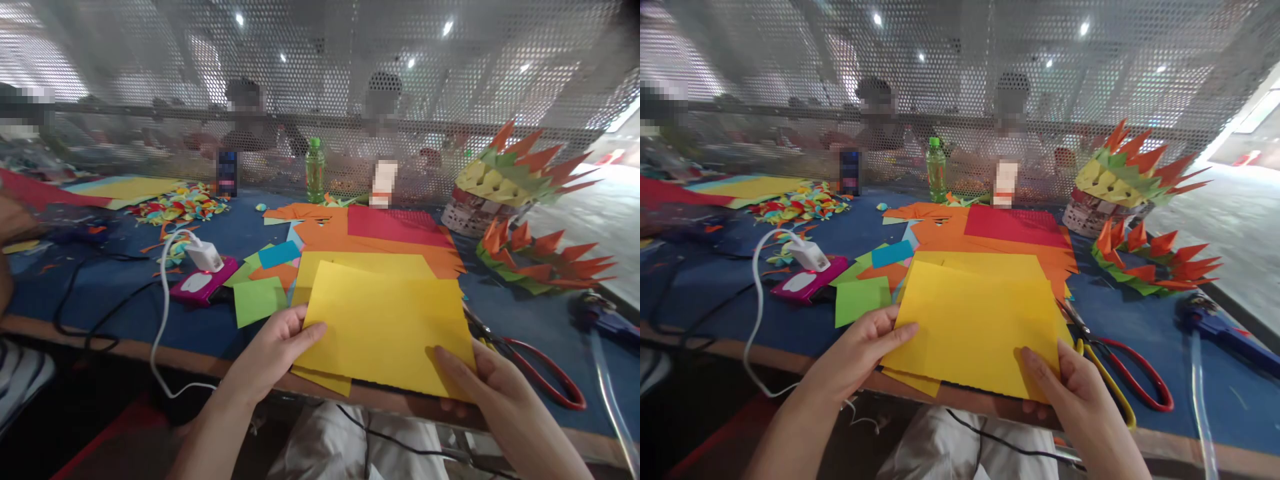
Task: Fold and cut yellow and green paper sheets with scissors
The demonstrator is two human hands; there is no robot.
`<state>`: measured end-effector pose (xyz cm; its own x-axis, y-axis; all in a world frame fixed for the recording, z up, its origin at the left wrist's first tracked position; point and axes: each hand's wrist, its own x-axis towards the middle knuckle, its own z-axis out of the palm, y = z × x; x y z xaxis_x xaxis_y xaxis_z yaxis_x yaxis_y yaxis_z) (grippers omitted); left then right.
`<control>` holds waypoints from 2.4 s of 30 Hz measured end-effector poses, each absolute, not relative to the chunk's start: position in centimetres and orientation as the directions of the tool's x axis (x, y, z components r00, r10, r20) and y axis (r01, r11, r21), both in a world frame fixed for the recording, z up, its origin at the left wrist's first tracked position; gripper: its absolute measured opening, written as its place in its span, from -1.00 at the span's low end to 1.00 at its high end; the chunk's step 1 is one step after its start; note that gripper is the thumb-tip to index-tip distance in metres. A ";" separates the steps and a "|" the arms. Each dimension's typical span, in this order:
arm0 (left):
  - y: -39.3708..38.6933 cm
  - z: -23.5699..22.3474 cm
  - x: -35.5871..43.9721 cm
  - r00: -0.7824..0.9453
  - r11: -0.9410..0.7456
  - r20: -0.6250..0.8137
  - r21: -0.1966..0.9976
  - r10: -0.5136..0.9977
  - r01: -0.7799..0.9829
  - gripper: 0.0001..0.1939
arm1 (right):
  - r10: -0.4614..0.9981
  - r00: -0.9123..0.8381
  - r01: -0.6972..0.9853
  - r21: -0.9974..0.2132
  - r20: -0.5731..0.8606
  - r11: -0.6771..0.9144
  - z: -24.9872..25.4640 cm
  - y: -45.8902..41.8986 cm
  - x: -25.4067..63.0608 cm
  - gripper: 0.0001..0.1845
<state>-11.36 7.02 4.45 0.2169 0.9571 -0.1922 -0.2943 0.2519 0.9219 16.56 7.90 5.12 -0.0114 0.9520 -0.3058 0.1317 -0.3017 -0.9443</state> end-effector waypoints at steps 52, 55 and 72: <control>6.9 5.0 -11.0 0.080 0.230 -0.217 0.947 0.973 -0.225 -0.62 | 0.959 -0.096 0.010 -0.964 -0.266 -0.266 5.7 7.3 17.0 -0.48; 6.6 5.2 -10.6 0.079 0.235 -0.223 0.941 0.972 -0.244 -0.62 | 0.964 -0.072 -0.053 -0.964 -0.258 -0.262 5.6 6.8 17.3 -0.46; 5.0 5.5 -10.3 0.208 0.278 -0.229 0.928 0.951 -0.248 -0.64 | 0.945 -0.237 -0.172 -0.948 -0.225 -0.269 3.2 5.3 19.2 -0.58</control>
